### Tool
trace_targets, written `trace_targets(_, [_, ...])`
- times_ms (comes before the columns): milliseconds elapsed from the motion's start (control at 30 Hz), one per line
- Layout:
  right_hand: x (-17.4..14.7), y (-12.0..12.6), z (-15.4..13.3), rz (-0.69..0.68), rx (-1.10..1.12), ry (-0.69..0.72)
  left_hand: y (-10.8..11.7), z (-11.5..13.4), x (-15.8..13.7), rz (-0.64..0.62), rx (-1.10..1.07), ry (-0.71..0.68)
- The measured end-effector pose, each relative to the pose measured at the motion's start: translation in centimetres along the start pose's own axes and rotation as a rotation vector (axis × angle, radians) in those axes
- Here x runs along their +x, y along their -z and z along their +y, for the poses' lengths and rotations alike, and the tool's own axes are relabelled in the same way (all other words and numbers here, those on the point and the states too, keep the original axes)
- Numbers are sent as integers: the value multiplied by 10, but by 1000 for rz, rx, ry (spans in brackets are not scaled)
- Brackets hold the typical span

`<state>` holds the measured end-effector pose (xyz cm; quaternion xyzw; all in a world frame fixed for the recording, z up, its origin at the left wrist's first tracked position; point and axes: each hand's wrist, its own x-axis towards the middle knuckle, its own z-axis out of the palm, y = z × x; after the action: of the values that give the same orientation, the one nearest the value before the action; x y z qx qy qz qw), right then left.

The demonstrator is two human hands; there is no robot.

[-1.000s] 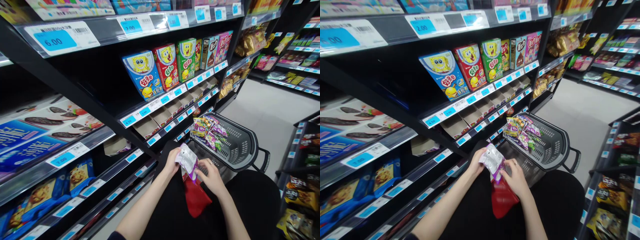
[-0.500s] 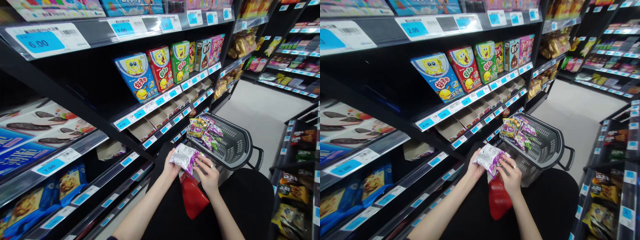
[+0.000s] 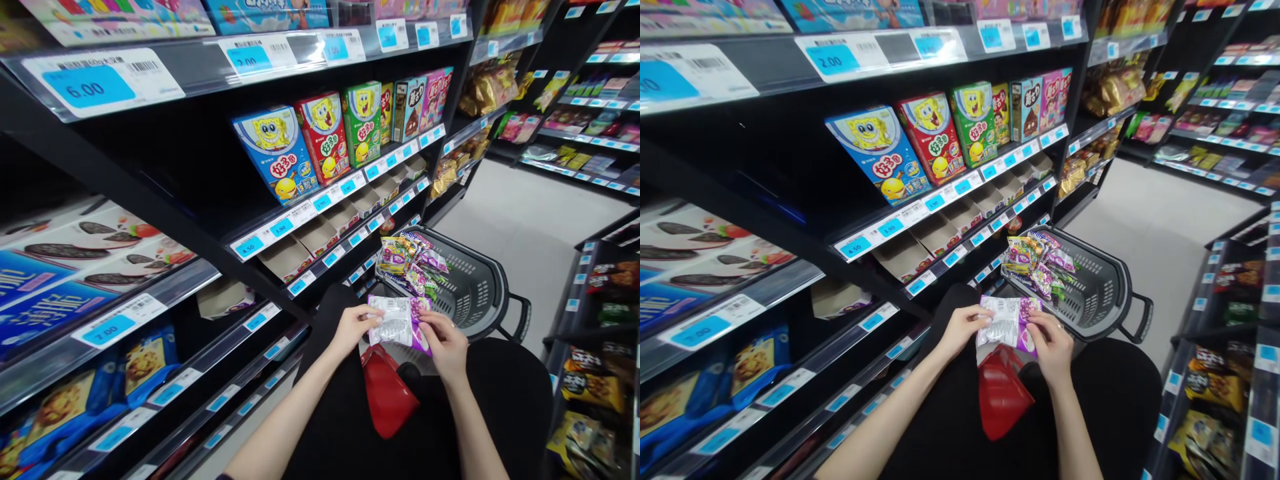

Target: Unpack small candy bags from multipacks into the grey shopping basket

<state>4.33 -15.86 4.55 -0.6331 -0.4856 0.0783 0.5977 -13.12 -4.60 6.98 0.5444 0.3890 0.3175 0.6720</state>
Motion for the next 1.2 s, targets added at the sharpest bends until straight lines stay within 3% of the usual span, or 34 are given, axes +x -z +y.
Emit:
trace_targets(233, [3,6,-8,-23,-61,39,-2,6,-1,7,160,-72])
trace_targets(433, [12,14,-15,-151,-60,60,-2,9,-3,-27,207,-99])
trace_targets(567, [11,10,-13,-157,-47,61,-9,12,-7,-26,202,-108])
trace_targets(1033, [8,-7,-17,-161,-38,-39,-22,3,2,194,197,-11])
trace_targets(1200, [8,-4,-11,-212,27,-100,-17,2,1,129,109,66])
